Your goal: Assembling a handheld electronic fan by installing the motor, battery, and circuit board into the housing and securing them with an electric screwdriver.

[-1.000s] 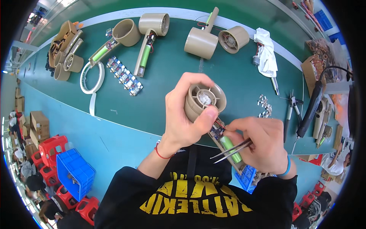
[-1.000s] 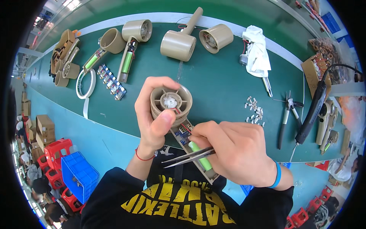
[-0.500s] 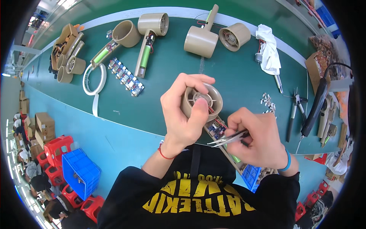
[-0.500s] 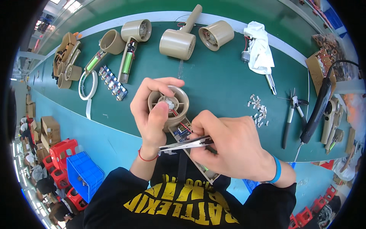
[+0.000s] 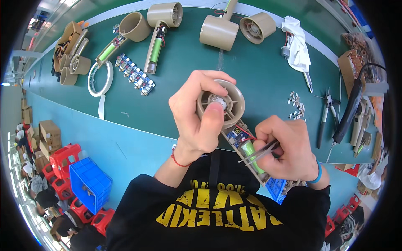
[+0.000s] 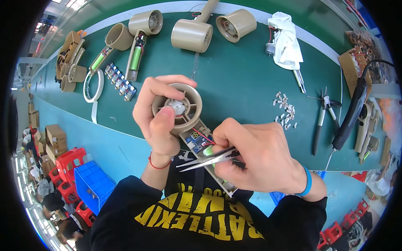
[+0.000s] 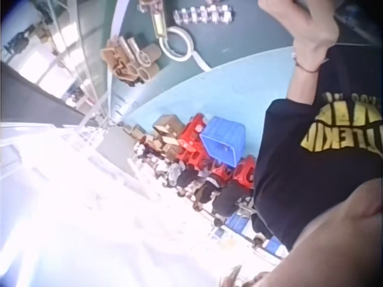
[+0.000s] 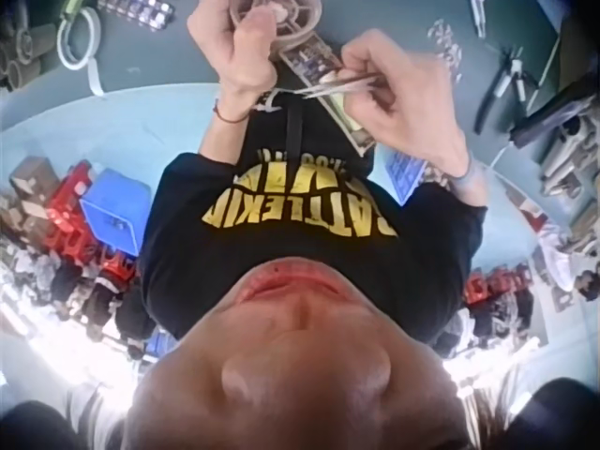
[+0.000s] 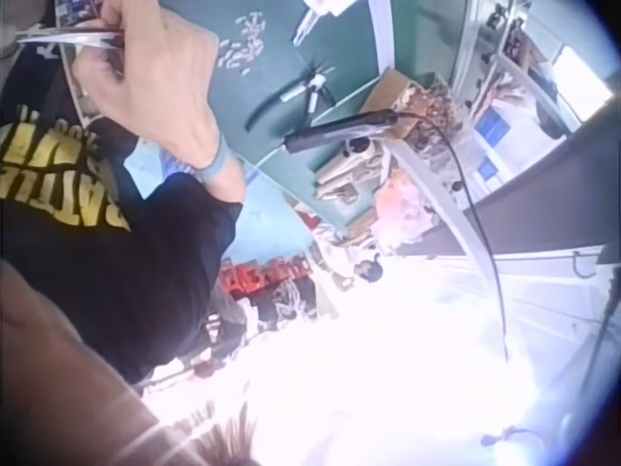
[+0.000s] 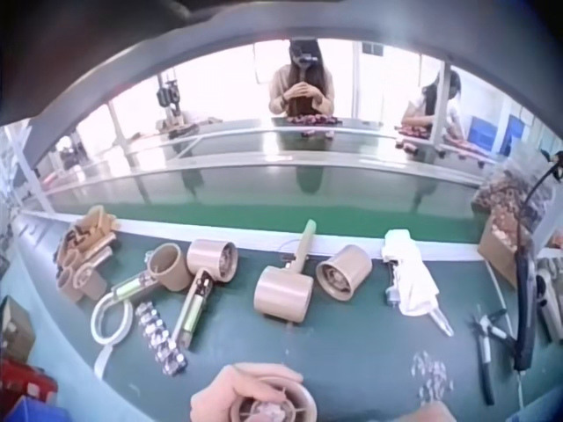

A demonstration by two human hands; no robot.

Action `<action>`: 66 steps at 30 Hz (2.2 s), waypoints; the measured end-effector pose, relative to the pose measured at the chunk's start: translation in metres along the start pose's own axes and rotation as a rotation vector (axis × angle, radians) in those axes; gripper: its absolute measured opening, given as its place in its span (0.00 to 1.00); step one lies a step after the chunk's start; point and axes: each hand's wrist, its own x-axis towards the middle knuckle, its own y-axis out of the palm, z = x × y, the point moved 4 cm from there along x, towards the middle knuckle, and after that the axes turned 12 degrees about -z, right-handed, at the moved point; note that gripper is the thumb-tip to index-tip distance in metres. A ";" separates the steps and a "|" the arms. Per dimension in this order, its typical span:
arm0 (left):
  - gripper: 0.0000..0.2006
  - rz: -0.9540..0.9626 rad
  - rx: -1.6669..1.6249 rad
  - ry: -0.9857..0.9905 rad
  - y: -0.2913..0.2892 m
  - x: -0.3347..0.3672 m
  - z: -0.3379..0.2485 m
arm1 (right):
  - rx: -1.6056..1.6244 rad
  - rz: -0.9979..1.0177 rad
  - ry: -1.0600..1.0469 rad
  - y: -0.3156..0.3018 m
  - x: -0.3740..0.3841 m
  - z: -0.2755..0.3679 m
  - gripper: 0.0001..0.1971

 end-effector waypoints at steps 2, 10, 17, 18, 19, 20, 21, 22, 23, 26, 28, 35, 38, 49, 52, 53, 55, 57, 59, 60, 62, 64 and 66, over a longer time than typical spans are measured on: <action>0.15 -0.013 0.020 0.024 -0.003 0.001 -0.002 | 0.010 0.007 -0.004 -0.001 0.000 0.000 0.09; 0.18 0.115 -0.210 -0.324 0.005 -0.003 0.014 | 0.720 0.252 0.816 0.010 -0.003 -0.022 0.12; 0.20 0.197 -0.351 -0.427 0.015 -0.004 0.029 | 1.032 0.230 0.935 0.017 -0.001 -0.032 0.16; 0.20 0.217 -0.332 -0.408 0.017 -0.002 0.030 | 1.021 0.230 0.946 0.016 0.000 -0.032 0.16; 0.19 0.237 -0.314 -0.388 0.020 -0.001 0.030 | 1.017 0.244 0.945 0.014 0.002 -0.033 0.16; 0.19 0.234 -0.333 -0.391 0.021 0.001 0.030 | 1.008 0.255 0.941 0.011 0.005 -0.033 0.16; 0.19 0.240 -0.334 -0.409 0.022 0.003 0.031 | 1.162 0.332 0.895 0.008 0.004 -0.041 0.15; 0.19 0.243 -0.336 -0.423 0.023 0.005 0.031 | 1.140 0.331 0.902 0.008 0.003 -0.044 0.15; 0.20 0.223 -0.344 -0.428 0.018 0.006 0.030 | 1.083 0.330 0.876 0.012 0.005 -0.045 0.14; 0.19 0.151 -0.201 -0.212 0.001 0.007 0.027 | 0.925 0.341 0.779 0.019 0.020 -0.034 0.15; 0.14 0.088 -0.198 -0.245 -0.020 -0.004 0.015 | 0.828 0.278 0.778 0.028 0.018 -0.021 0.16; 0.06 -0.013 -0.164 -0.009 -0.007 -0.036 -0.012 | 0.504 0.650 0.526 0.005 0.010 -0.006 0.08; 0.05 -0.063 -0.105 0.009 -0.019 -0.052 -0.026 | 0.405 0.659 0.344 0.020 0.011 -0.001 0.07; 0.15 0.010 0.098 0.046 -0.051 -0.024 -0.057 | 0.459 0.554 0.135 0.027 0.037 0.047 0.09; 0.18 0.082 0.116 0.071 -0.037 -0.006 -0.048 | 0.377 0.538 0.105 0.013 0.044 0.040 0.09; 0.18 0.100 0.107 0.085 -0.033 0.000 -0.049 | 0.374 0.506 0.125 0.006 0.045 0.046 0.09; 0.18 0.130 0.080 0.075 -0.026 0.004 -0.049 | 0.348 0.458 0.141 -0.002 0.042 0.047 0.09; 0.17 0.134 0.072 0.084 -0.021 0.011 -0.047 | 0.300 0.440 0.102 -0.005 0.041 0.041 0.11; 0.16 0.131 0.075 0.094 -0.021 0.012 -0.041 | 0.265 0.412 0.071 -0.001 0.038 0.035 0.11; 0.16 0.122 0.077 0.092 -0.021 0.014 -0.036 | 0.202 0.424 0.052 -0.003 0.042 0.036 0.11; 0.15 0.136 0.067 0.079 -0.019 0.021 -0.031 | 0.077 0.464 0.057 -0.006 0.050 0.035 0.11; 0.15 0.148 0.060 0.054 -0.018 0.028 -0.024 | 0.120 0.446 0.086 -0.004 0.055 0.024 0.10; 0.14 0.190 0.048 0.051 -0.018 0.035 -0.015 | 0.153 0.451 0.132 -0.003 0.064 0.017 0.10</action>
